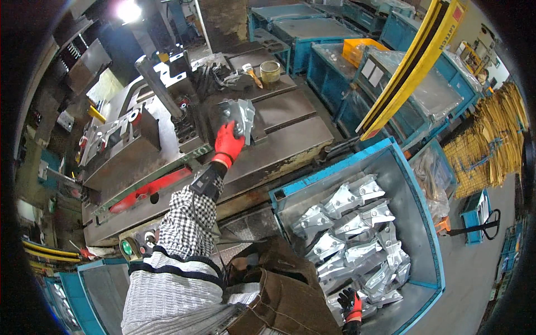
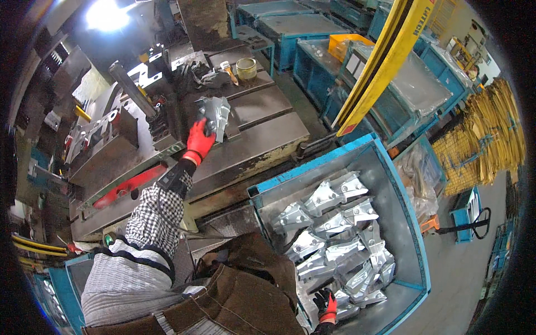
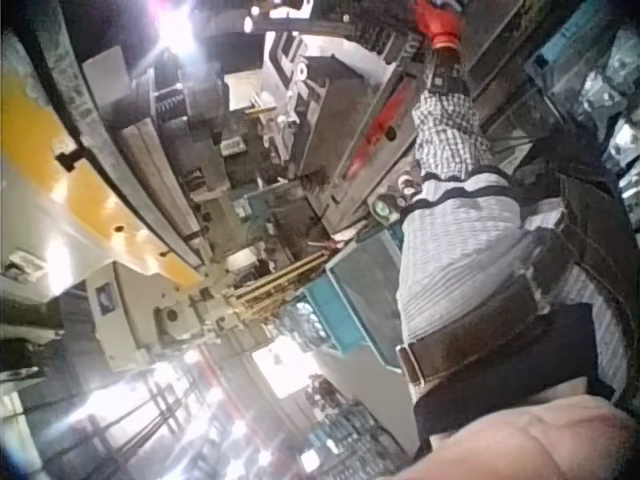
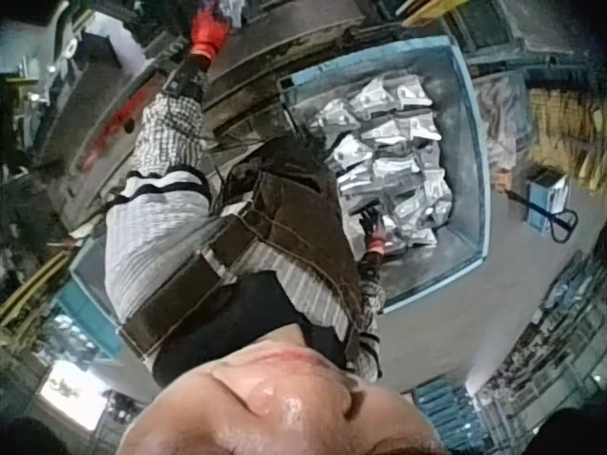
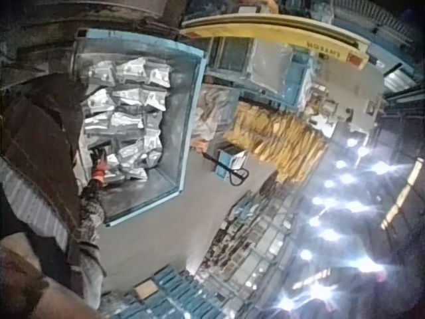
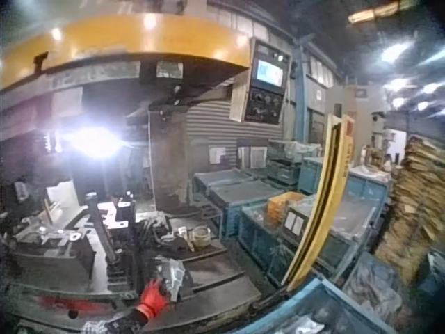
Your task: Operating an industrial press machine to shape metal components.
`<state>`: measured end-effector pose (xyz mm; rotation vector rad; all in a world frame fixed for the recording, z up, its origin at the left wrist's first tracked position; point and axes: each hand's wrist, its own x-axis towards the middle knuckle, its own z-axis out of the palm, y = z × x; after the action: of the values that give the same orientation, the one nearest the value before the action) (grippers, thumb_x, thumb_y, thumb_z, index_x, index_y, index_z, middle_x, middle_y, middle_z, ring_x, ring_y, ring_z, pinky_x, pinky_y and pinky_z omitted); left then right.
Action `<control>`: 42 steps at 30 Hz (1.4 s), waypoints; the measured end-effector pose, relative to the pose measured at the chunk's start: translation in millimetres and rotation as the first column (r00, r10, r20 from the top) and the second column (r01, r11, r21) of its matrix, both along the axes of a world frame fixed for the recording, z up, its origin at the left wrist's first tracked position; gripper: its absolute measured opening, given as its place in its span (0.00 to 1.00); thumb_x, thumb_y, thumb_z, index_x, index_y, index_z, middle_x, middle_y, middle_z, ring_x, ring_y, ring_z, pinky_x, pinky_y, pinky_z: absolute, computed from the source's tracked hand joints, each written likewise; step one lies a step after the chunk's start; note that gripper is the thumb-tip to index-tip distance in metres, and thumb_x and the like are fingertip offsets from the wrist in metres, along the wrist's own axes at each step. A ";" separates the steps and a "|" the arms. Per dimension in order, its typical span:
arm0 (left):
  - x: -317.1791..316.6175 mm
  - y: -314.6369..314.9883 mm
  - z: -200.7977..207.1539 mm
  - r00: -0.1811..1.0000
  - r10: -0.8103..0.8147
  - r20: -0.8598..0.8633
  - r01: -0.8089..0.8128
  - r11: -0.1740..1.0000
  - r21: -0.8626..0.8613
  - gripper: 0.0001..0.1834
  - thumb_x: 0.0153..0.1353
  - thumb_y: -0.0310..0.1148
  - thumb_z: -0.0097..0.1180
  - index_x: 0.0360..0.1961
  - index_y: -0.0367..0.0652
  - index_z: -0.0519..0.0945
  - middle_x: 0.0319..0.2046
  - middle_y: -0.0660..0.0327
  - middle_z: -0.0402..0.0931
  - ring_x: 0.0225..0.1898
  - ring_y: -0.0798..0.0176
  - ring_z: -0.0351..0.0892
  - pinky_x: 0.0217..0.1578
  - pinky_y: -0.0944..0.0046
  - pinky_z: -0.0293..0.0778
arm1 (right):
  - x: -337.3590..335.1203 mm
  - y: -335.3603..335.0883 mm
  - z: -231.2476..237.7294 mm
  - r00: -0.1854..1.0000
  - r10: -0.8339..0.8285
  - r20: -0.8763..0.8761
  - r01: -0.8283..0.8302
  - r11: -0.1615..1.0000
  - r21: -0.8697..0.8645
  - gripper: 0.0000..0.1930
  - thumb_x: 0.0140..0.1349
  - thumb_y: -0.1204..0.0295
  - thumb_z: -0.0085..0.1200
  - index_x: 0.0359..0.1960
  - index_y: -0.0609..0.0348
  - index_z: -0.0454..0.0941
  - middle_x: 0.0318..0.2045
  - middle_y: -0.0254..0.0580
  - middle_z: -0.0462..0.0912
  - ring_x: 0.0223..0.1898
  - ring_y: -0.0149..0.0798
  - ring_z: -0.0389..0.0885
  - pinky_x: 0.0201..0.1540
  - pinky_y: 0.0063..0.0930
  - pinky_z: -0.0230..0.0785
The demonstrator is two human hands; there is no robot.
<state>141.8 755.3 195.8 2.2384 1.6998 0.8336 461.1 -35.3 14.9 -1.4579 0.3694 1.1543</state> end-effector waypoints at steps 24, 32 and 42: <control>36.1 239.5 -20.0 0.827 0.031 -0.562 -0.035 0.999 0.003 0.34 0.51 0.59 0.66 0.55 0.50 0.84 0.51 0.55 0.86 0.55 0.45 0.84 0.57 0.44 0.76 | -90.2 -16.8 56.4 0.987 0.104 0.120 -0.064 0.952 -0.298 0.22 0.75 0.64 0.56 0.66 0.57 0.73 0.52 0.45 0.85 0.44 0.45 0.88 0.40 0.39 0.81; 13.8 263.3 -3.8 0.863 -0.052 -0.503 -0.020 0.991 -0.136 0.40 0.52 0.55 0.68 0.65 0.47 0.78 0.60 0.43 0.80 0.63 0.40 0.77 0.62 0.50 0.74 | -102.1 2.0 54.6 0.996 0.048 0.077 -0.023 0.954 -0.298 0.23 0.75 0.64 0.57 0.68 0.57 0.73 0.54 0.42 0.85 0.47 0.42 0.87 0.44 0.35 0.79; 126.0 16.2 48.2 0.847 -0.520 0.109 0.445 0.806 0.390 0.35 0.61 0.46 0.68 0.66 0.43 0.76 0.62 0.47 0.76 0.67 0.43 0.72 0.68 0.49 0.65 | -17.1 56.6 -44.1 0.940 0.208 0.271 -0.079 0.904 -0.421 0.30 0.68 0.61 0.65 0.68 0.58 0.73 0.53 0.40 0.84 0.43 0.36 0.85 0.39 0.33 0.79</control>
<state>267.8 771.5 244.1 2.5262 0.8567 1.2531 444.0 21.3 -29.2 -2.0325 0.2914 0.9749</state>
